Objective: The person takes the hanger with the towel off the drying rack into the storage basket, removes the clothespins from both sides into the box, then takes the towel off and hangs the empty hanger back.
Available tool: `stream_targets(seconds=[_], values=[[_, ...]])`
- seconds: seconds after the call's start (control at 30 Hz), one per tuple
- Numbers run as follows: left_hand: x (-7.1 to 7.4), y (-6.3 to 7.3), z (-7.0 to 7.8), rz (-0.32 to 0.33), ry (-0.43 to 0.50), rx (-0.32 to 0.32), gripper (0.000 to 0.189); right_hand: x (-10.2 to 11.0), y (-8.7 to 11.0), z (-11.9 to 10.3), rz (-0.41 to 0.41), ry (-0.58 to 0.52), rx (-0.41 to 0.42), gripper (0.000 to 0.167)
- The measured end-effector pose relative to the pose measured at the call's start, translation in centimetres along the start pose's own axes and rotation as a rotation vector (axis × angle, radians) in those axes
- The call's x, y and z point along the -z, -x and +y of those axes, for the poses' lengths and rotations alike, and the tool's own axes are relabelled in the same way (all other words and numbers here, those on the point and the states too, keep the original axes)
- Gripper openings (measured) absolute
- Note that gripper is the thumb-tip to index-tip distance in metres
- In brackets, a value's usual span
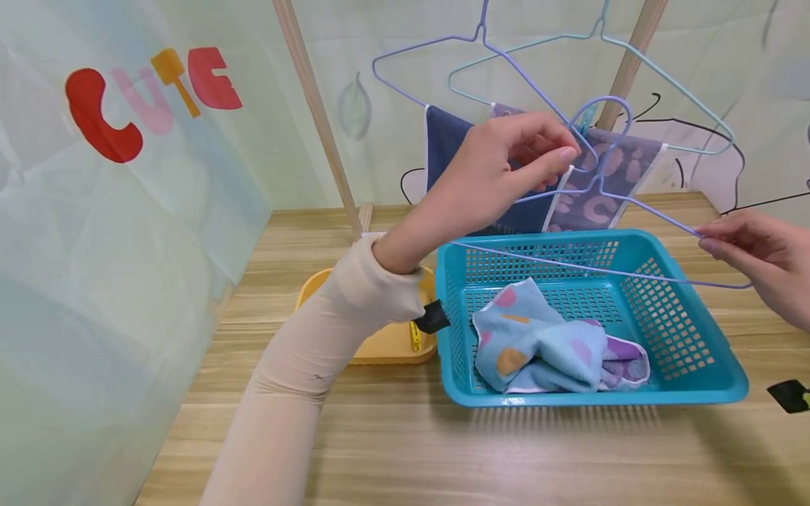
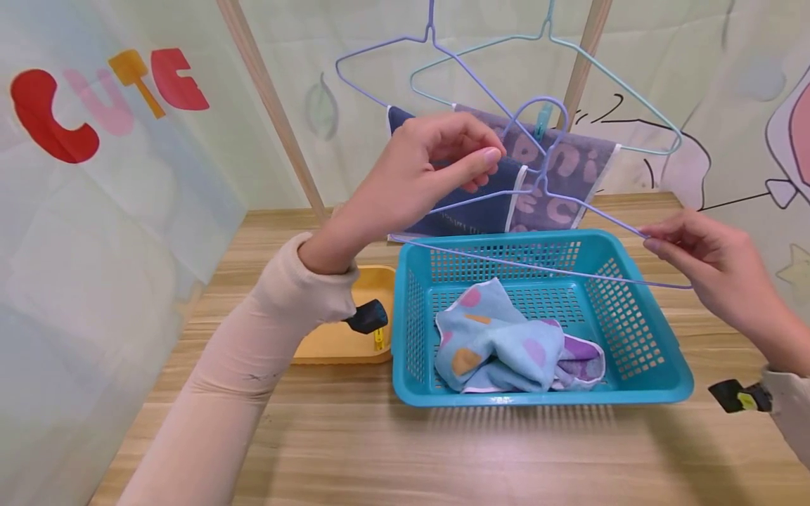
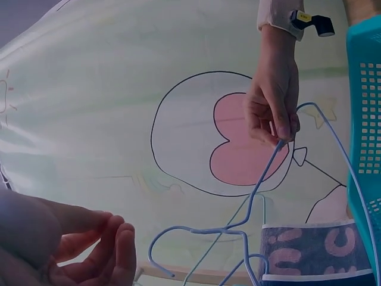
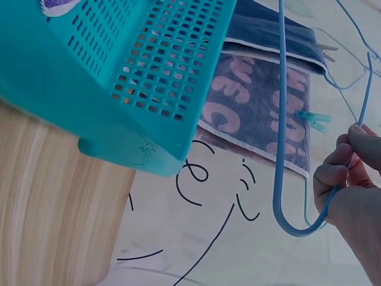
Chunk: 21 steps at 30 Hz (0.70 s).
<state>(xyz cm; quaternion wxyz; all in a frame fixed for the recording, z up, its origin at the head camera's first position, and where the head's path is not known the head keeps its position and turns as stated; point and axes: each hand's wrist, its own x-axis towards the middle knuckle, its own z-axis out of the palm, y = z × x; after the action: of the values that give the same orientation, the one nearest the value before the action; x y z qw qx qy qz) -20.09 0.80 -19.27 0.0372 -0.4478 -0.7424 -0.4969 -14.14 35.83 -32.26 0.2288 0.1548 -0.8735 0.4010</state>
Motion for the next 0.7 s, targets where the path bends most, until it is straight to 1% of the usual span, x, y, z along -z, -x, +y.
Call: stream_targets(seconds=[0.13,0.27,0.37,0.5,0.6,0.7], values=[[0.7,0.3,-0.6,0.027,0.010,0.044,0.016,-0.2,-0.1,-0.2,-0.005,0.015,-0.001,0.021],[1.3,0.6,-1.2,0.064,0.025,0.048,0.017,-0.4,-0.2,-0.3,-0.012,0.026,-0.002,0.021],[1.7,0.8,-1.6,0.091,0.036,0.053,0.017,-0.4,-0.2,-0.2,-0.017,0.004,-0.003,0.022],[2.3,1.0,-2.1,0.124,0.040,0.079,0.017,-0.3,-0.1,-0.1,-0.018,-0.036,-0.010,0.022],[2.7,1.1,-2.6,0.159,0.045,0.107,0.017,-0.2,-0.1,-0.1,-0.018,-0.049,-0.013,0.020],[3.1,1.2,-3.3,0.194,0.046,0.119,0.017,-0.1,-0.1,-0.1,-0.017,-0.050,-0.005,0.020]])
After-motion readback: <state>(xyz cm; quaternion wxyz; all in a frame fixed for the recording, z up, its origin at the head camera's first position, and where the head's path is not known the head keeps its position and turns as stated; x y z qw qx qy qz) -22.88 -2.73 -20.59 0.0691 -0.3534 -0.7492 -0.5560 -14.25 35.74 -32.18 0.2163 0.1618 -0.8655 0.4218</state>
